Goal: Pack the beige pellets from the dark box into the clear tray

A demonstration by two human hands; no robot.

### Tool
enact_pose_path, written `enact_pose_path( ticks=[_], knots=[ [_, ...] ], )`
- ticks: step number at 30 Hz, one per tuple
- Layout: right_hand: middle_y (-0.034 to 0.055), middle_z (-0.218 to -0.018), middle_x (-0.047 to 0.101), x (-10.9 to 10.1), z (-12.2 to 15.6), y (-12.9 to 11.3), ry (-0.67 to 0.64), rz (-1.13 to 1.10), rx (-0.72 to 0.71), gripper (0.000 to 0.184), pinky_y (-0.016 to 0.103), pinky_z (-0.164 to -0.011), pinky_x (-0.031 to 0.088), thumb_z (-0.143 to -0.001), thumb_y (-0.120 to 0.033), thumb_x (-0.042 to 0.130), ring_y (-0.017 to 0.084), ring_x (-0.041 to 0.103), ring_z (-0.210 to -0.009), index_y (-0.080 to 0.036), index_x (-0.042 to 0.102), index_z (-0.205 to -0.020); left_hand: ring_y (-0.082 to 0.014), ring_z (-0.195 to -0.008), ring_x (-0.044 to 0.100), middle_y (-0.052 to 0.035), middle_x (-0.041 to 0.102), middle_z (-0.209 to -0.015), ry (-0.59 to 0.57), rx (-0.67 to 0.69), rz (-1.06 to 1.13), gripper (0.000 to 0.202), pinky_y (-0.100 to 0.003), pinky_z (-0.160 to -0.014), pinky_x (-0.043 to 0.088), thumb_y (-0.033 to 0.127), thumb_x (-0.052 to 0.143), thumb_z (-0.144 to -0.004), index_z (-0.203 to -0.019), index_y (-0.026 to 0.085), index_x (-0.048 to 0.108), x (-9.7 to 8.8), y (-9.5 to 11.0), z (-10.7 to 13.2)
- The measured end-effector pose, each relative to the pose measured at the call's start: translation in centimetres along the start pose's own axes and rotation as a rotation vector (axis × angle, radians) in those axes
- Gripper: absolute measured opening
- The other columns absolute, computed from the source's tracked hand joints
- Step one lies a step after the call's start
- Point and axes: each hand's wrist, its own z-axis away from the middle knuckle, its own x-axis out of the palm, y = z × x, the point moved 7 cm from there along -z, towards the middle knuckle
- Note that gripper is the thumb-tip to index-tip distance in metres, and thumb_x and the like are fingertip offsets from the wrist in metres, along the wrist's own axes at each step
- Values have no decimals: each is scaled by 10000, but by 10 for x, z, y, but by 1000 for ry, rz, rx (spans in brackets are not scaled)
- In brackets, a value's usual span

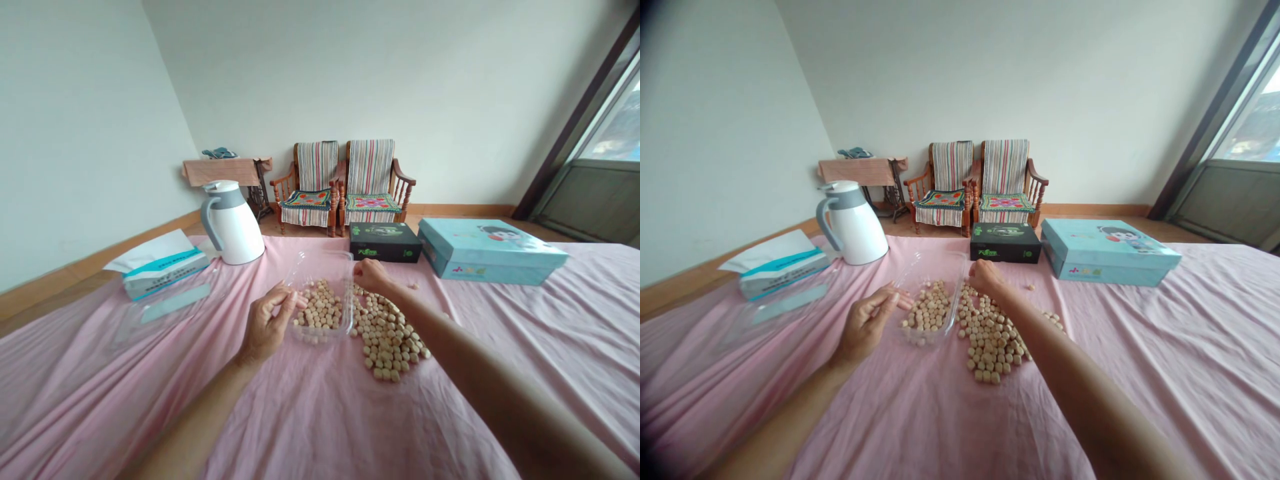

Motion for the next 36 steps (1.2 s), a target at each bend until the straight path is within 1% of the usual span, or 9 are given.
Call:
enact_pose_path(
  ticks=[7, 12, 15, 20, 22, 25, 27, 31, 36],
  knots=[
    [95, -744, 715, 14, -11, 3, 24, -16, 64, 147, 217, -605, 400, -644, -128, 598, 193, 653, -750, -130, 726, -716, -178, -855, 651, -23, 722, -822, -5, -14, -34, 328, -381, -1062, 350, 342, 462, -914, -741, 195, 699, 0, 0, 2],
    [74, -853, 705, -26, 2, 10, 288, -135, 99, 213, 235, -703, 442, -720, -162, 522, 163, 629, -781, -145, 696, -841, -185, -861, 647, -25, 719, -811, -2, -19, -37, 335, -380, -1059, 355, 350, 457, -911, -731, 197, 694, 0, 1, 2],
    [42, -778, 688, -56, 15, -3, 454, -367, -36, 178, 247, -687, 462, -711, -193, 541, 140, 609, -688, -155, 677, -820, -194, -876, 644, -30, 717, -824, -1, -28, -37, 335, -381, -1063, 356, 365, 460, -907, -732, 197, 692, 0, 1, 1],
    [27, -768, 693, -66, 22, -38, 345, -610, -271, 211, 237, -652, 472, -750, -282, 573, 120, 611, -653, -159, 684, -880, -180, -825, 646, -21, 708, -769, -1, -16, -65, 352, -365, -1068, 341, 361, 462, -911, -695, 194, 684, 0, -2, 2],
    [26, -744, 696, -65, 20, -35, 337, -611, -233, 232, 240, -659, 472, -782, -304, 550, 125, 619, -652, -161, 696, -893, -170, -799, 644, -13, 705, -753, -2, -2, -76, 354, -361, -1069, 337, 347, 457, -916, -694, 194, 686, 1, -2, 1],
    [33, -722, 700, -60, 15, -11, 402, -492, -38, 228, 243, -668, 463, -786, -251, 521, 143, 630, -672, -157, 715, -860, -169, -798, 642, -12, 705, -754, -4, 10, -84, 356, -360, -1067, 339, 343, 454, -918, -696, 194, 688, 1, -1, 1],
    [40, -762, 711, -46, 9, -1, 316, -362, 28, 225, 236, -689, 455, -747, -187, 533, 154, 639, -726, -157, 730, -852, -170, -802, 642, -17, 707, -757, -4, 13, -87, 361, -359, -1065, 341, 345, 453, -919, -687, 194, 685, 2, -1, 1],
    [22, -692, 693, -7, -3, -1, 46, -222, -13, 208, 211, -656, 435, -639, -111, 578, 158, 625, -718, -147, 747, -754, -165, -785, 638, -21, 714, -773, -9, 16, -90, 353, -363, -1055, 353, 339, 458, -917, -688, 196, 685, 1, 1, 2],
    [0, -554, 620, 20, -16, -7, -48, -239, -24, 160, 193, -542, 394, -594, -142, 604, 139, 571, -596, -102, 738, -670, -169, -779, 639, -19, 714, -770, -20, 8, -100, 360, -369, -1051, 357, 344, 457, -916, -674, 197, 680, 1, 2, 2]
  ],
)
